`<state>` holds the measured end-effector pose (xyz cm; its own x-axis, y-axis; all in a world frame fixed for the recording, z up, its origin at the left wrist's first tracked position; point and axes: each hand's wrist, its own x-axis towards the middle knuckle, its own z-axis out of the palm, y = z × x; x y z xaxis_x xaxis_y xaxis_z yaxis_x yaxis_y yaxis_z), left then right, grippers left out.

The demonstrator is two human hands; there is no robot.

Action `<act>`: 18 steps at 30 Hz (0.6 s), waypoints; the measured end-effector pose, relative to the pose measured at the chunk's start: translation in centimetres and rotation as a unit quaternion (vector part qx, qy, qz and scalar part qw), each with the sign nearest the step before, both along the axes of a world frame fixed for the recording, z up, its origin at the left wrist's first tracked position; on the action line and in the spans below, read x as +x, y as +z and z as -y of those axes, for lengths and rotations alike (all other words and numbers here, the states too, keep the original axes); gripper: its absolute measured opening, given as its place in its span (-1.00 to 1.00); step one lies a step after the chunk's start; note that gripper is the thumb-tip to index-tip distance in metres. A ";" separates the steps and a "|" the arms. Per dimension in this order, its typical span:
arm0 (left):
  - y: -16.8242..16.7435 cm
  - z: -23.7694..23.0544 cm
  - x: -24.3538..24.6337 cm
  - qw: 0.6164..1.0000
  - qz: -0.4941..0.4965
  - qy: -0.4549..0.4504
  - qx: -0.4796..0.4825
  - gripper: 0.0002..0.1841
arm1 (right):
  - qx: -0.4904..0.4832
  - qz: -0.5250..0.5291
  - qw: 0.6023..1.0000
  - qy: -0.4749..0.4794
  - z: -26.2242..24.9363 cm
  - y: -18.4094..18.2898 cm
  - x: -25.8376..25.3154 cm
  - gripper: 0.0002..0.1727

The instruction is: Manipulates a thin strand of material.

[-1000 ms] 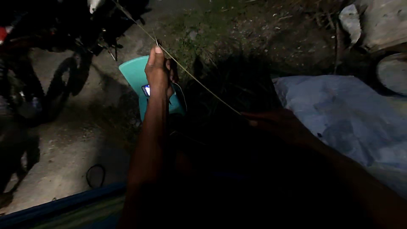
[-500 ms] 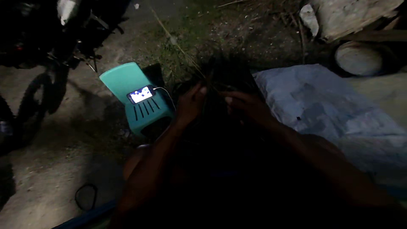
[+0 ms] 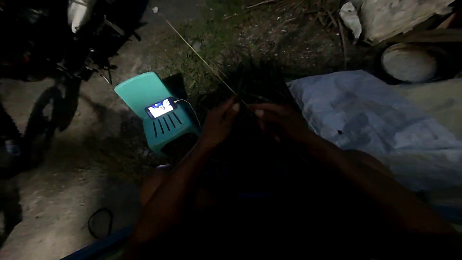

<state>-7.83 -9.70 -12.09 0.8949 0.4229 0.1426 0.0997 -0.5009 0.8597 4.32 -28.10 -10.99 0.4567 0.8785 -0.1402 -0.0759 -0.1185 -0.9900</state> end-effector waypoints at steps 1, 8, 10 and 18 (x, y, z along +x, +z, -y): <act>0.1 0.4 0.0 1.000 -0.005 0.005 0.003 -0.54 | -0.004 0.005 1.000 -0.005 0.0 0.1 0.2 -0.59; -0.2 -1.7 1.1 0.999 0.025 0.031 -0.025 -0.52 | -0.005 0.047 0.999 -0.005 0.1 -0.5 1.2 -0.61; -0.1 -1.0 1.1 0.999 0.022 0.013 -0.020 -0.53 | -0.008 0.080 0.997 -0.007 0.1 -0.5 1.5 -0.59; -0.7 -2.6 2.4 0.988 0.042 0.053 -0.139 -0.56 | -0.025 0.098 0.995 -0.007 -0.2 -0.1 1.6 -0.62</act>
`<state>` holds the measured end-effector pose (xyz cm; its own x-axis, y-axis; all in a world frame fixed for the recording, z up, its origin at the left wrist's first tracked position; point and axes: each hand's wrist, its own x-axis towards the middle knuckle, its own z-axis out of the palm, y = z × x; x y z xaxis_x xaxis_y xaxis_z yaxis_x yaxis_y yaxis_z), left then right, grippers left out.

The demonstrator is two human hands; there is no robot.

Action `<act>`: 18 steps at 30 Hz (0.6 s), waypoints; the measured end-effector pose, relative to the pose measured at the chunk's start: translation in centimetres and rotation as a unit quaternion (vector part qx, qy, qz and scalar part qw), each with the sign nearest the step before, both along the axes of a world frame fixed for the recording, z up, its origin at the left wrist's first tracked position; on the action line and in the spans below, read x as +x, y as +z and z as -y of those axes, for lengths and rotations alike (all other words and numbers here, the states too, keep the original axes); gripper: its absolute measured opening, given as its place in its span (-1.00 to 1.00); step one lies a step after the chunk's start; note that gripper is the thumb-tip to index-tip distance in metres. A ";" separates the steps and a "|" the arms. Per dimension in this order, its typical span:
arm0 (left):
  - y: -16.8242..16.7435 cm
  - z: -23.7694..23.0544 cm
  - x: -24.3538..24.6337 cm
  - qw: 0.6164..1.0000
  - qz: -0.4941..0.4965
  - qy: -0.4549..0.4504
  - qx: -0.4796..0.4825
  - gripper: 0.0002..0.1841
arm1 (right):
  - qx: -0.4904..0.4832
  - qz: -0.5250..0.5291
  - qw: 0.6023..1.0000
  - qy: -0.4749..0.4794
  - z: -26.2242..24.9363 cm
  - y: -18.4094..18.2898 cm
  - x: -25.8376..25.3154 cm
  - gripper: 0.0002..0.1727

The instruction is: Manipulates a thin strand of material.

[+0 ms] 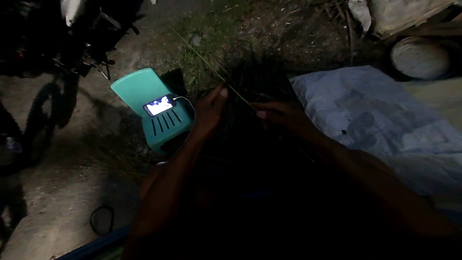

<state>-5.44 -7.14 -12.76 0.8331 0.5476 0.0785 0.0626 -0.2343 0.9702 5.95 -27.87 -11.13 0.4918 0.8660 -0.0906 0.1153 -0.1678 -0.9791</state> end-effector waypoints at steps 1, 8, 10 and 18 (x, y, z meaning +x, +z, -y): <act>-0.2 -0.6 0.3 0.999 0.010 0.012 -0.036 -0.56 | 0.004 0.000 1.000 0.004 0.1 -0.1 0.0 -0.62; -0.2 -0.2 0.6 0.989 0.052 -0.007 -0.139 -0.58 | -0.012 -0.027 0.999 0.012 0.0 0.0 0.1 -0.62; -0.2 -1.6 0.9 0.987 0.054 0.009 -0.149 -0.62 | -0.008 -0.013 1.000 0.024 0.1 -0.1 0.0 -0.61; -0.3 -1.8 0.4 0.984 0.063 0.012 -0.165 -0.63 | -0.008 0.003 0.999 0.037 0.4 -0.2 -0.3 -0.62</act>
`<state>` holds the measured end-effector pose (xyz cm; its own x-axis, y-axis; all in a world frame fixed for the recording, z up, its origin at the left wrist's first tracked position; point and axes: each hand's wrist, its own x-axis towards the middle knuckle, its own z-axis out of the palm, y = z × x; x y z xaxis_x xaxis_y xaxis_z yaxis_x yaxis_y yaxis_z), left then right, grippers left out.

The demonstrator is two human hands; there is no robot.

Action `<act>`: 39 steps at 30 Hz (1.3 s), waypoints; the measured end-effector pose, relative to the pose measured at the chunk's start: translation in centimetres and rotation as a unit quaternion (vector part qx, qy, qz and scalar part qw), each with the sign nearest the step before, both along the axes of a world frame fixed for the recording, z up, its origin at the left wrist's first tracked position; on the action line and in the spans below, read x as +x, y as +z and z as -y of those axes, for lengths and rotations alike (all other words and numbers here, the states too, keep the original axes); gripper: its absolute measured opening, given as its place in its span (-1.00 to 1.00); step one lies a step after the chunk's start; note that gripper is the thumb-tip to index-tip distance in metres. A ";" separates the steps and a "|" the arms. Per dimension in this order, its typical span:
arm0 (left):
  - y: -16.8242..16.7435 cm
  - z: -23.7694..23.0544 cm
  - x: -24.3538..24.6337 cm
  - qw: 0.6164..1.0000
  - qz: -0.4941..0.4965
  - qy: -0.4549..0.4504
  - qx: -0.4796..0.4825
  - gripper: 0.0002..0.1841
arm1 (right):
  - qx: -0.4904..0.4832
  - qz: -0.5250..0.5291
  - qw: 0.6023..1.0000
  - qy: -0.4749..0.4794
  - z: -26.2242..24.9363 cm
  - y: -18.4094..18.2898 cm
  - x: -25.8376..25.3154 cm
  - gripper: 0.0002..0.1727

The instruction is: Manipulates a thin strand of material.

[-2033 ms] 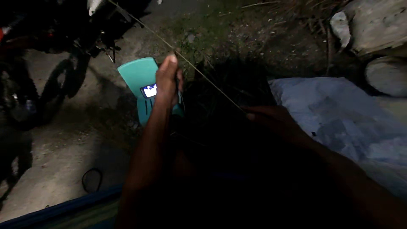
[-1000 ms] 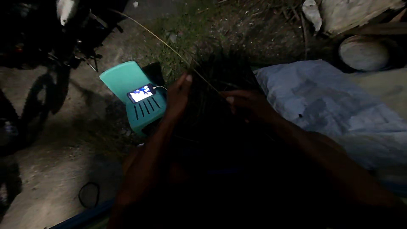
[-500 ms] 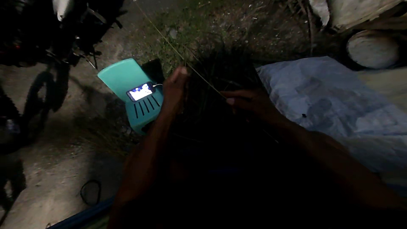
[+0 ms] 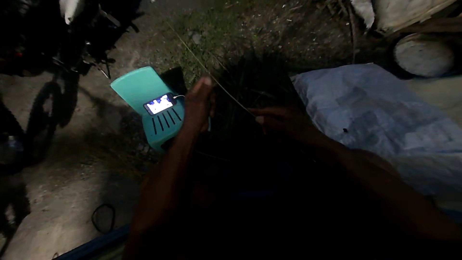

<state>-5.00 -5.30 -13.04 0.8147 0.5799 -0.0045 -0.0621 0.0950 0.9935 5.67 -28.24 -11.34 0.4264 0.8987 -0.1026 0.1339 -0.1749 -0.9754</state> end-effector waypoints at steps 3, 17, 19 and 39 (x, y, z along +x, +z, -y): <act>0.7 -2.4 0.1 0.999 0.014 0.046 -0.024 -0.67 | -0.022 0.072 0.997 0.013 0.1 -0.1 -0.1 -0.64; -1.2 0.8 -1.2 0.997 0.036 -0.003 0.066 -0.57 | 0.002 0.093 0.996 0.018 -4.5 -1.2 0.4 -0.60; -1.4 1.8 -0.9 0.996 0.006 -0.011 0.092 -0.56 | -0.019 0.091 0.996 0.002 -5.4 -0.1 0.5 -0.60; -0.7 -0.3 0.7 0.994 0.019 0.040 0.101 -0.60 | -0.004 0.134 0.991 -0.003 -5.7 0.6 1.8 -0.64</act>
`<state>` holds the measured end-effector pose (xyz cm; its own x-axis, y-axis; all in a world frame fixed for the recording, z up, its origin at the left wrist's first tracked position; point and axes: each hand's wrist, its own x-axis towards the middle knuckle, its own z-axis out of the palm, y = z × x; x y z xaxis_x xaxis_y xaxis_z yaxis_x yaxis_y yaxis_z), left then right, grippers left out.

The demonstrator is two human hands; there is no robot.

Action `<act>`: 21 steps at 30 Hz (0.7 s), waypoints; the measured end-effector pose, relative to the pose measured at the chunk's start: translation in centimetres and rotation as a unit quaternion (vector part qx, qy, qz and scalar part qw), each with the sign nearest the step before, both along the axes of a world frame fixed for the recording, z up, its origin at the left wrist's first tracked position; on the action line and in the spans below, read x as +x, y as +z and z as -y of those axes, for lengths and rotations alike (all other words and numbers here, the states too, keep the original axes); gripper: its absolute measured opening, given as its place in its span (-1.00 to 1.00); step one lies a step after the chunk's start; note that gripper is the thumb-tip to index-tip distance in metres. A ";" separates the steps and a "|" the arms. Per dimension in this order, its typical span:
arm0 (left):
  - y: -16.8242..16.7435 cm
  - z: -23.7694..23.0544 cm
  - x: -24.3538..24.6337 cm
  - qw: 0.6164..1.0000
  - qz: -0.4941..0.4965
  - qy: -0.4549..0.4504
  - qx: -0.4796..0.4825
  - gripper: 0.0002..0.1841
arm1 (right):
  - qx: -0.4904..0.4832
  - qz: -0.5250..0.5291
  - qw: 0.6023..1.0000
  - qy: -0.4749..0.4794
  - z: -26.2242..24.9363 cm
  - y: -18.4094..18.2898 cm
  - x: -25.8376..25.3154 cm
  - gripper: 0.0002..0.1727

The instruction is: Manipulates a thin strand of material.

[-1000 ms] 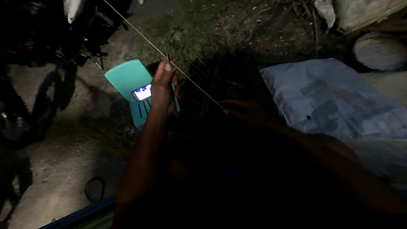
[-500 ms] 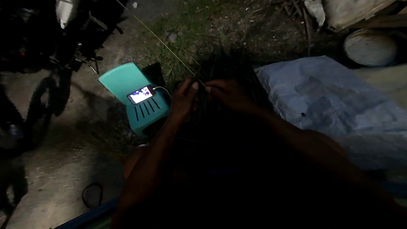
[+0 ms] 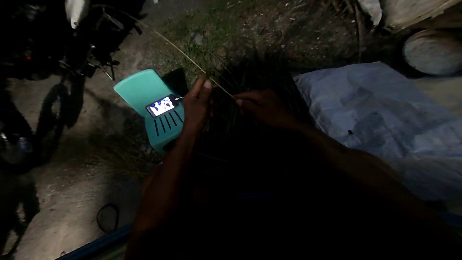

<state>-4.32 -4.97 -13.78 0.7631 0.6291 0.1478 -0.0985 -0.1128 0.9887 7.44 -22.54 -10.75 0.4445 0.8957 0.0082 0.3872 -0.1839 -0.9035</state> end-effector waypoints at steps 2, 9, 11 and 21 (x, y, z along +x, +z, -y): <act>0.1 0.2 0.1 1.000 0.001 -0.003 -0.009 -0.60 | 0.017 0.004 1.000 0.002 0.0 -0.3 0.3 -0.64; 0.9 -2.5 0.1 0.997 0.038 0.031 -0.059 -0.74 | -0.020 0.001 0.999 0.029 0.4 0.2 0.4 -0.62; 1.2 -2.9 -0.1 0.996 0.044 0.041 -0.062 -0.70 | -0.019 0.002 0.999 0.035 0.6 0.2 0.4 -0.63; 3.1 -5.2 -2.3 0.986 0.112 0.093 -0.077 -0.75 | 0.005 0.079 0.993 0.085 2.2 0.5 0.4 -0.66</act>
<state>-6.65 0.22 -10.67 0.5910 0.7838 0.1909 -0.3083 0.0008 0.9513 7.87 -24.72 -10.29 0.2796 0.9572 0.0749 0.5498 -0.0957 -0.8298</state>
